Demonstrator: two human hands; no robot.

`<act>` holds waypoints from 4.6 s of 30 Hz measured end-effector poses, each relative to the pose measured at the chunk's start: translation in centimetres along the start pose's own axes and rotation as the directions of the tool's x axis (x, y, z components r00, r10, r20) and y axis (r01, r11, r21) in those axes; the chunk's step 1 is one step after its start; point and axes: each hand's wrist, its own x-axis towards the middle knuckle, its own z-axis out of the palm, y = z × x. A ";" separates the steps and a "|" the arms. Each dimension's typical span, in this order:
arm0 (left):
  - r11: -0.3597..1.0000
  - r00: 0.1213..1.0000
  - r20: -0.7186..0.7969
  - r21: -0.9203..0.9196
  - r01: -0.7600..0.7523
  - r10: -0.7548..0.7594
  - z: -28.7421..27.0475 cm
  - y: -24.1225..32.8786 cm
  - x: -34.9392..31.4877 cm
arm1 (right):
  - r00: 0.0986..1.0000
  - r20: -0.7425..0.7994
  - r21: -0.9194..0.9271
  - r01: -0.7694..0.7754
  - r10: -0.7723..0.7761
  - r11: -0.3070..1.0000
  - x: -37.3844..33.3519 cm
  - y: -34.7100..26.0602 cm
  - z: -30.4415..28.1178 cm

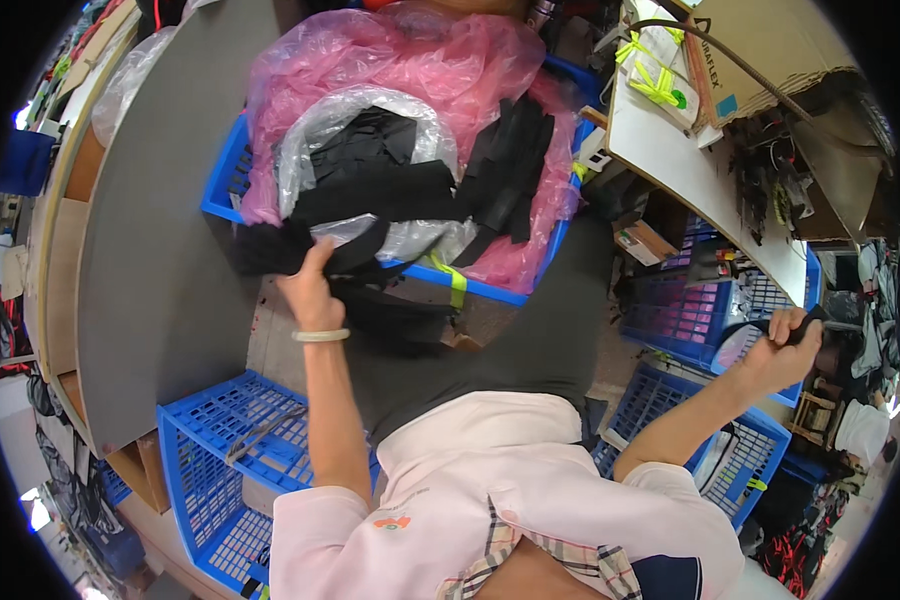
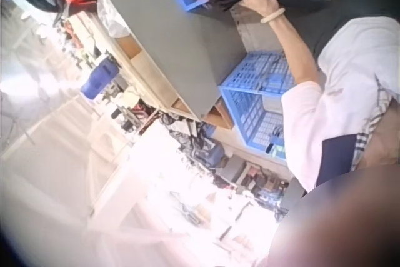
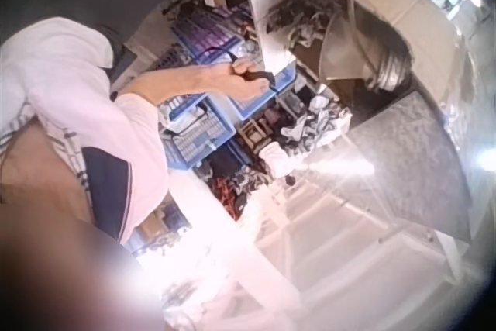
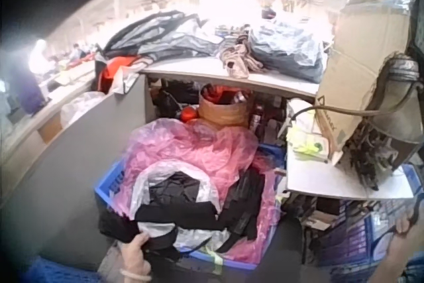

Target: Organizing and stacking black fabric pieces from a bin.

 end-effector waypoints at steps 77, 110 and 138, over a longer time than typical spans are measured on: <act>0.981 0.642 0.749 0.053 0.184 -0.161 10.8 1.5 -8.9 | 0.539 0.836 -0.400 0.474 0.101 0.784 -9.8 4.9 15.6; 0.700 0.784 0.338 -0.357 0.619 -0.521 11.6 -1.2 -7.4 | 0.142 0.706 -0.708 0.179 0.694 0.683 -18.1 13.2 5.2; 0.981 0.866 0.483 -0.068 0.180 -0.126 13.9 3.1 -6.4 | 0.027 0.891 -0.453 0.035 0.452 0.891 -13.2 13.7 12.4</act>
